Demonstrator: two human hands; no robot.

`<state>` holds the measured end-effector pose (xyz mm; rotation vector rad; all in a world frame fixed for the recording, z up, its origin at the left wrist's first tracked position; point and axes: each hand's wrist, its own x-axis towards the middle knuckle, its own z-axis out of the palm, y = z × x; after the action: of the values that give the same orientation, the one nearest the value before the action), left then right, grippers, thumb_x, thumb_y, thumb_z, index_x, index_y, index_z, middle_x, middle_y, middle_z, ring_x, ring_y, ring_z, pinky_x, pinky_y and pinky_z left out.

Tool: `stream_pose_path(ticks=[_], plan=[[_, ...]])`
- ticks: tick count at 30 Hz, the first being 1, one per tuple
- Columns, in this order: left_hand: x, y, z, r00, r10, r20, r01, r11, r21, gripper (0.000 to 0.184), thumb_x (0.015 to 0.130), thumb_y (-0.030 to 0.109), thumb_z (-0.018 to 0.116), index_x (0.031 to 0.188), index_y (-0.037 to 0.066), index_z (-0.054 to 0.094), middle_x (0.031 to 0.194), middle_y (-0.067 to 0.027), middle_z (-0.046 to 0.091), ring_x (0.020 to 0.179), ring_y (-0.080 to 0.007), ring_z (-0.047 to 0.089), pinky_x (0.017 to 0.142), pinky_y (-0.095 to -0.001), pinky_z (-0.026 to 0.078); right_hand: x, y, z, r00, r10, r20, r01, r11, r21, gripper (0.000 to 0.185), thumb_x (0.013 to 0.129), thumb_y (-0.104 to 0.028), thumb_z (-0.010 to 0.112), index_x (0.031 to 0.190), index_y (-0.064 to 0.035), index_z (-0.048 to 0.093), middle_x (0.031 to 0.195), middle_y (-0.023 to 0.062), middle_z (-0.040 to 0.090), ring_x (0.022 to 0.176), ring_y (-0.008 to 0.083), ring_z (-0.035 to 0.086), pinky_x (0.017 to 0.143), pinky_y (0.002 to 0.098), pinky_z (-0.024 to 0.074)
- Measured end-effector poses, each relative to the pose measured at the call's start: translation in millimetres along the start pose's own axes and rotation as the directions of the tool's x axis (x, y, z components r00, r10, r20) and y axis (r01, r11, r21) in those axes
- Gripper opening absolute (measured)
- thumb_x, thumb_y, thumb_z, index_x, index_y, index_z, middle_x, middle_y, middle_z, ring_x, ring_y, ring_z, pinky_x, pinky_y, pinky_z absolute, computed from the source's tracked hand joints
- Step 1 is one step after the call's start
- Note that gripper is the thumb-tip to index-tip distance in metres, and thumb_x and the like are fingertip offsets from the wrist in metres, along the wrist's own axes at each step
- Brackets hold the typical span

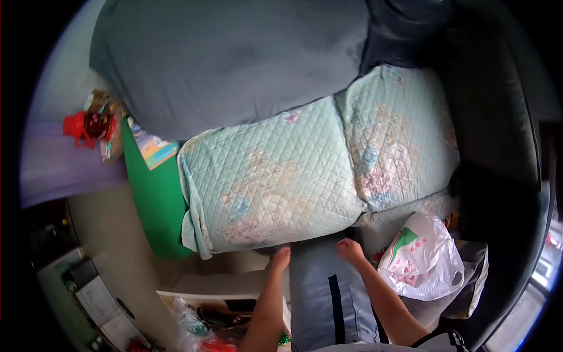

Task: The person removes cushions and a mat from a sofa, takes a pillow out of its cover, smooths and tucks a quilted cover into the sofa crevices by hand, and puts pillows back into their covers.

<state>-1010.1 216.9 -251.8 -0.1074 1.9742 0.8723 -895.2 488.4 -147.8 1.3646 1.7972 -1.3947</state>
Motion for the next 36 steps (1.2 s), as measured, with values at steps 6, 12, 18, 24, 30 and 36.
stream_pose_path(ticks=[6,12,18,24,30,36], plan=[[54,159,41,0.984,0.142,0.106,-0.161,0.968,0.194,0.030,0.085,0.028,0.044,0.104,0.006,0.054,0.101,-0.0180,0.058,0.098,-0.0338,0.053,0.083,-0.0392,0.042,0,42,-65,0.986,0.008,-0.164,0.002,0.998,0.062,0.018,0.075,-0.013,0.046,0.081,-0.0036,0.061,0.063,0.0063,0.059,0.058,0.0141,0.057,0.053,0.0277,0.0448],[83,238,33,0.932,0.359,0.038,-0.357,0.901,0.245,0.021,0.081,0.013,0.049,0.099,0.005,0.055,0.093,-0.0140,0.059,0.088,-0.0290,0.057,0.077,-0.0342,0.045,14,71,-96,0.965,0.071,-0.252,-0.002,0.965,0.263,0.017,0.076,-0.010,0.046,0.082,-0.0014,0.060,0.064,0.0059,0.059,0.055,0.0130,0.055,0.050,0.0268,0.0432],[105,314,76,0.841,0.518,0.155,-0.486,0.599,0.637,0.032,0.071,0.006,0.056,0.103,0.009,0.054,0.106,-0.0121,0.051,0.098,-0.0299,0.049,0.082,-0.0370,0.042,55,58,-105,0.969,0.060,-0.239,0.037,0.924,0.381,0.020,0.076,-0.018,0.049,0.086,-0.0064,0.060,0.070,0.0154,0.060,0.069,0.0310,0.059,0.065,0.0372,0.0455],[190,361,193,0.738,0.670,0.085,-0.453,0.397,0.798,0.048,0.064,0.021,0.065,0.110,0.014,0.052,0.110,-0.0080,0.049,0.101,-0.0280,0.045,0.082,-0.0405,0.037,68,51,-112,0.997,-0.032,-0.065,0.052,0.944,0.325,0.019,0.077,-0.019,0.048,0.087,-0.0062,0.059,0.075,0.0157,0.060,0.075,0.0317,0.058,0.067,0.0386,0.0448],[189,374,218,0.817,0.538,-0.206,-0.051,0.423,0.905,0.047,0.064,0.031,0.069,0.108,0.022,0.053,0.105,-0.0021,0.040,0.100,-0.0235,0.035,0.080,-0.0378,0.026,87,68,-126,0.999,-0.020,-0.047,0.032,0.962,0.270,0.018,0.077,-0.019,0.049,0.086,-0.0070,0.059,0.075,0.0150,0.060,0.074,0.0314,0.058,0.067,0.0383,0.0450],[183,354,188,0.588,0.724,0.361,-0.650,0.156,0.744,0.011,0.073,0.018,0.059,0.084,0.019,0.061,0.107,0.0015,0.049,0.104,-0.0223,0.039,0.089,-0.0416,0.025,97,73,-158,0.999,0.006,-0.050,0.007,0.970,0.243,0.018,0.077,-0.020,0.050,0.085,-0.0063,0.059,0.069,0.0158,0.059,0.068,0.0319,0.058,0.062,0.0377,0.0450]])
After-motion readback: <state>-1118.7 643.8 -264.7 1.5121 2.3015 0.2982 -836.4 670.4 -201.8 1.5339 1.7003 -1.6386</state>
